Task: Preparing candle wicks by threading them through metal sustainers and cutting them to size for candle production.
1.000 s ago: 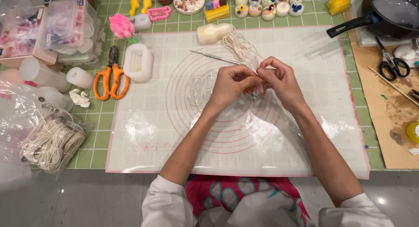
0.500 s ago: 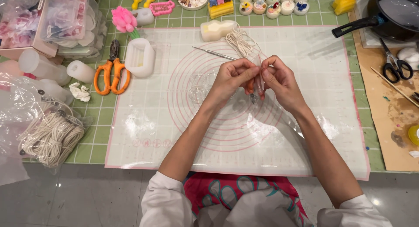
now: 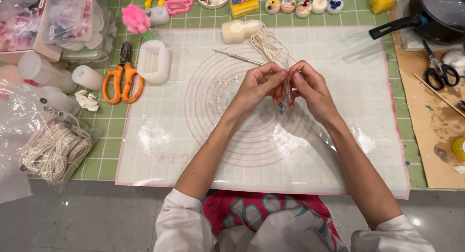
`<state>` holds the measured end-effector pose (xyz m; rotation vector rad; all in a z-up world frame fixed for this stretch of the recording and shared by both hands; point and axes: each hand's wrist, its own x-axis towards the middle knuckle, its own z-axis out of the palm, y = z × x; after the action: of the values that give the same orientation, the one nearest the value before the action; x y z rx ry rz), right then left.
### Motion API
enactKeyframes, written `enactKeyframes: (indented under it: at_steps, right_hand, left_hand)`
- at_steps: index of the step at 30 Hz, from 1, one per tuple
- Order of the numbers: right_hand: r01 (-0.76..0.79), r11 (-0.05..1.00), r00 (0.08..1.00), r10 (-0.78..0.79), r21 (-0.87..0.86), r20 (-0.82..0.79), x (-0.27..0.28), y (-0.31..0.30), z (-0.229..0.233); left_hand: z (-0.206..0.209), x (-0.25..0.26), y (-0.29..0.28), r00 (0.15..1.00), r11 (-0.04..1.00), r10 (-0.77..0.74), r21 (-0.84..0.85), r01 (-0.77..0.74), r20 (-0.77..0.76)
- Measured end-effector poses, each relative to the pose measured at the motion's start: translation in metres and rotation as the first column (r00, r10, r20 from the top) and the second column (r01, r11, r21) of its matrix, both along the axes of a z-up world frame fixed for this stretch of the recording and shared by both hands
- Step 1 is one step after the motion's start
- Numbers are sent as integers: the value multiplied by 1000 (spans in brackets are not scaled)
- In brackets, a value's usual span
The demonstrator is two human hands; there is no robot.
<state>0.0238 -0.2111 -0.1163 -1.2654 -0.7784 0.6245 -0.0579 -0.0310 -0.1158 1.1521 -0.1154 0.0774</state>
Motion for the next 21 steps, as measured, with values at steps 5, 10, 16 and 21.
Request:
enactKeyframes:
  at_steps: [5, 10, 16, 21]
  right_hand:
    - [57, 998, 994, -55, -20, 93, 1, 2, -4]
    - [75, 996, 992, -69, -49, 106, -4, 1, 4]
    - [-17, 1000, 1000, 17, 2, 12, 6, 0, 2]
    - [188, 981, 982, -187, -39, 42, 0, 10, -21]
  left_hand:
    - [-12, 3, 0, 1000, 996, -10, 88, 11, -6]
    - [-11, 2, -4, 994, 959, 81, 278, -59, -68]
    - [-1, -2, -14, 962, 879, 232, 392, -272, 147]
    - [12, -5, -30, 842, 575, 453, 625, -528, 294]
